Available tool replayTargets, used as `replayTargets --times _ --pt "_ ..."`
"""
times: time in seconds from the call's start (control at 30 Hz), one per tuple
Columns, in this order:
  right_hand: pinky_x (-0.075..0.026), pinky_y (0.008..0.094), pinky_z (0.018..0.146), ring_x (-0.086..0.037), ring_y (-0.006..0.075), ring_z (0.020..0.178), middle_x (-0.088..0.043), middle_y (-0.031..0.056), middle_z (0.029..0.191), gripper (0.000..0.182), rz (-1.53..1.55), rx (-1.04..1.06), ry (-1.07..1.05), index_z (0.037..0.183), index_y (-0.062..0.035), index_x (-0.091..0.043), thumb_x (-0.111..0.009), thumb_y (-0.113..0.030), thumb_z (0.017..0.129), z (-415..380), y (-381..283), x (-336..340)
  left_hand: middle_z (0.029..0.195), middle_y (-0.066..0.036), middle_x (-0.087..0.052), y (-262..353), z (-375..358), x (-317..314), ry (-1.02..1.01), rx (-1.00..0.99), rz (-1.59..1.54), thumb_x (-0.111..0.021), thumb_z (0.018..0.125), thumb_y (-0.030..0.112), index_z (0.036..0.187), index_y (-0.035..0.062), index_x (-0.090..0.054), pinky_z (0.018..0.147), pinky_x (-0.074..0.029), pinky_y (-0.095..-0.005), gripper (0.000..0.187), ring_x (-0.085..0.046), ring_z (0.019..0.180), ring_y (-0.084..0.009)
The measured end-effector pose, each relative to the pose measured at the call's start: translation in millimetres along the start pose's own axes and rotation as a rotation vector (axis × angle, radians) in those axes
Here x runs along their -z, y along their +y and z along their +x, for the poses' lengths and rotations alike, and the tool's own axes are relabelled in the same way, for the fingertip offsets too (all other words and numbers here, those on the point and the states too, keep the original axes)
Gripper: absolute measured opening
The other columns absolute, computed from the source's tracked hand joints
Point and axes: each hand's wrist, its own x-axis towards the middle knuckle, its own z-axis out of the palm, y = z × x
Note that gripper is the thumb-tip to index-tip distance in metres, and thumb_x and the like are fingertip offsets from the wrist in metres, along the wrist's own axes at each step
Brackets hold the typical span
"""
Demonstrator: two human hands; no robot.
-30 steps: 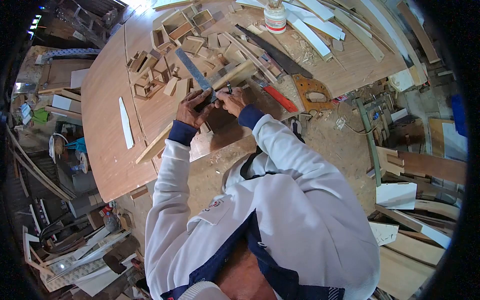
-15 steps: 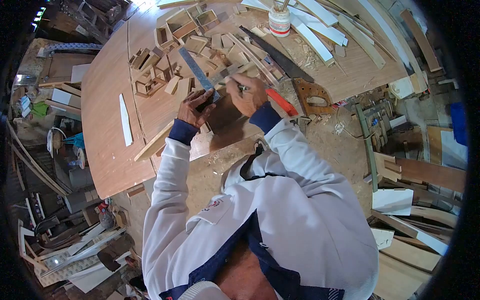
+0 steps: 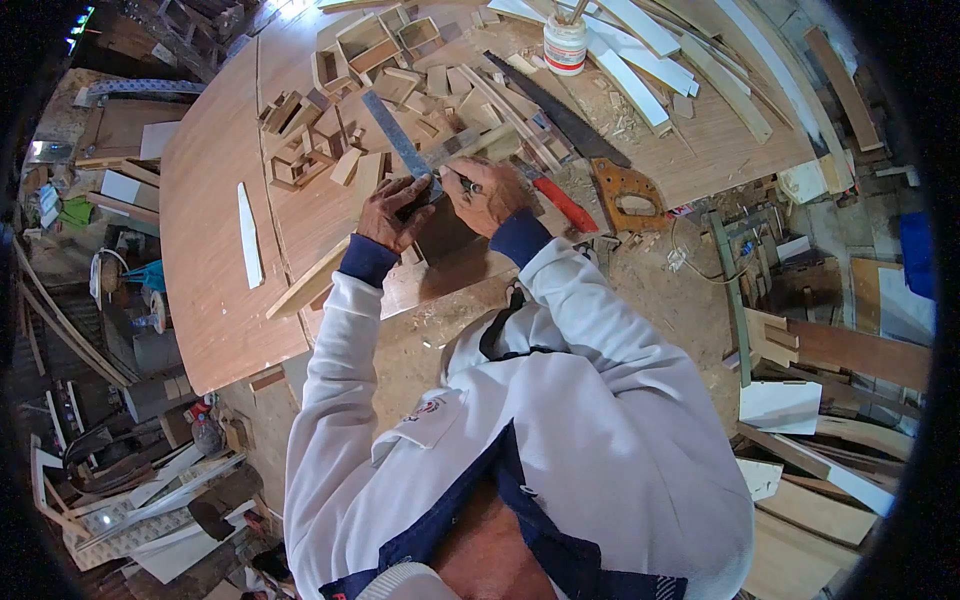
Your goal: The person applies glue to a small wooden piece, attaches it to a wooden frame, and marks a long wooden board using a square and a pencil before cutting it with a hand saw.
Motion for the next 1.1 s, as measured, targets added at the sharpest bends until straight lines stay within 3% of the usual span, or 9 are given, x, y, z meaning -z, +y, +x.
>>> replayTargets --times 0.23,0.47,0.53,0.67,0.77,0.83,0.97,1.07,1.1 --pt "-0.048 0.0417 0.061 -0.060 0.0367 0.071 -0.063 0.0166 0.078 0.011 -0.115 0.030 -0.109 0.078 -0.0034 -0.059 -0.056 -0.013 0.083 6.9 -9.9 15.6 0.115 -0.024 -0.061 0.9 -0.1 0.6 -0.007 0.024 -0.005 -0.069 0.079 0.026 0.121 0.0059 -0.062 0.099 -0.040 -0.0444 0.046 -0.058 0.107 -0.0402" --pt "-0.049 0.0411 0.063 -0.060 0.0371 0.071 -0.063 0.0173 0.077 0.011 -0.111 0.056 -0.048 0.079 -0.0039 -0.060 -0.057 -0.014 0.083 3.8 -6.1 7.8 0.115 -0.025 -0.061 2.0 0.9 1.2 -0.001 0.013 0.005 -0.070 0.079 0.025 0.119 0.0043 -0.062 0.099 -0.040 -0.0446 0.046 -0.057 0.106 -0.0414" --pt "-0.050 0.0366 0.066 -0.063 0.0351 0.072 -0.066 0.0175 0.081 0.020 -0.037 -0.029 -0.041 0.089 -0.0002 -0.066 -0.058 -0.018 0.086 1.9 -3.9 3.5 0.114 -0.026 -0.061 1.6 0.3 1.1 0.003 0.012 0.002 -0.070 0.078 0.024 0.118 0.0042 -0.063 0.099 -0.040 -0.0440 0.045 -0.058 0.106 -0.0411" --pt "-0.050 0.0370 0.066 -0.063 0.0354 0.073 -0.066 0.0175 0.082 0.020 -0.009 -0.067 -0.058 0.089 0.0003 -0.065 -0.058 -0.018 0.086 1.8 -3.2 1.7 0.114 -0.026 -0.061 1.8 0.6 0.6 0.008 0.019 -0.001 -0.070 0.078 0.024 0.118 0.0041 -0.063 0.098 -0.041 -0.0443 0.046 -0.058 0.104 -0.0404" --pt "-0.049 0.0382 0.064 -0.062 0.0353 0.073 -0.065 0.0157 0.079 0.018 -0.044 -0.013 -0.048 0.082 -0.0004 -0.064 -0.057 -0.017 0.086 4.7 -6.8 6.1 0.113 -0.025 -0.061 1.0 0.4 0.0 0.026 -0.018 0.010 -0.071 0.077 0.024 0.118 0.0036 -0.062 0.096 -0.042 -0.0441 0.046 -0.059 0.101 -0.0408" --pt "-0.049 0.0418 0.062 -0.061 0.0367 0.074 -0.063 0.0169 0.079 0.014 -0.193 0.000 -0.222 0.079 -0.0032 -0.059 -0.054 -0.015 0.085 10.6 -16.2 18.7 0.113 -0.025 -0.061 -1.2 0.0 -1.2 0.032 -0.034 0.042 -0.070 0.078 0.023 0.118 0.0038 -0.062 0.095 -0.042 -0.0444 0.046 -0.059 0.101 -0.0412" --pt "-0.049 0.0420 0.064 -0.063 0.0339 0.073 -0.064 0.0151 0.077 0.018 -0.294 0.074 -0.193 0.080 -0.0049 -0.059 -0.051 -0.020 0.088 -3.3 21.6 13.9 0.113 -0.024 -0.061 -1.4 0.7 0.2 0.025 -0.014 0.005 -0.070 0.078 0.023 0.118 0.0042 -0.062 0.096 -0.042 -0.0437 0.045 -0.058 0.102 -0.0414" --pt "-0.049 0.0421 0.067 -0.064 0.0312 0.072 -0.066 0.0129 0.073 0.027 -0.555 0.011 -0.233 0.078 -0.0068 -0.060 -0.048 -0.027 0.090 -13.6 47.1 -1.7 0.113 -0.024 -0.062 2.2 2.2 0.6 0.015 -0.019 0.041 -0.070 0.078 0.023 0.117 0.0043 -0.063 0.095 -0.043 -0.0428 0.044 -0.059 0.102 -0.0411" --pt "-0.049 0.0412 0.068 -0.064 0.0296 0.071 -0.066 0.0118 0.070 0.031 -0.257 -0.351 -0.304 0.078 -0.0063 -0.061 -0.049 -0.032 0.091 -9.0 37.4 -6.4 0.113 -0.023 -0.062 0.0 1.8 -0.4 0.020 -0.016 0.030 -0.070 0.078 0.023 0.118 0.0037 -0.063 0.094 -0.044 -0.0427 0.044 -0.059 0.101 -0.0404"
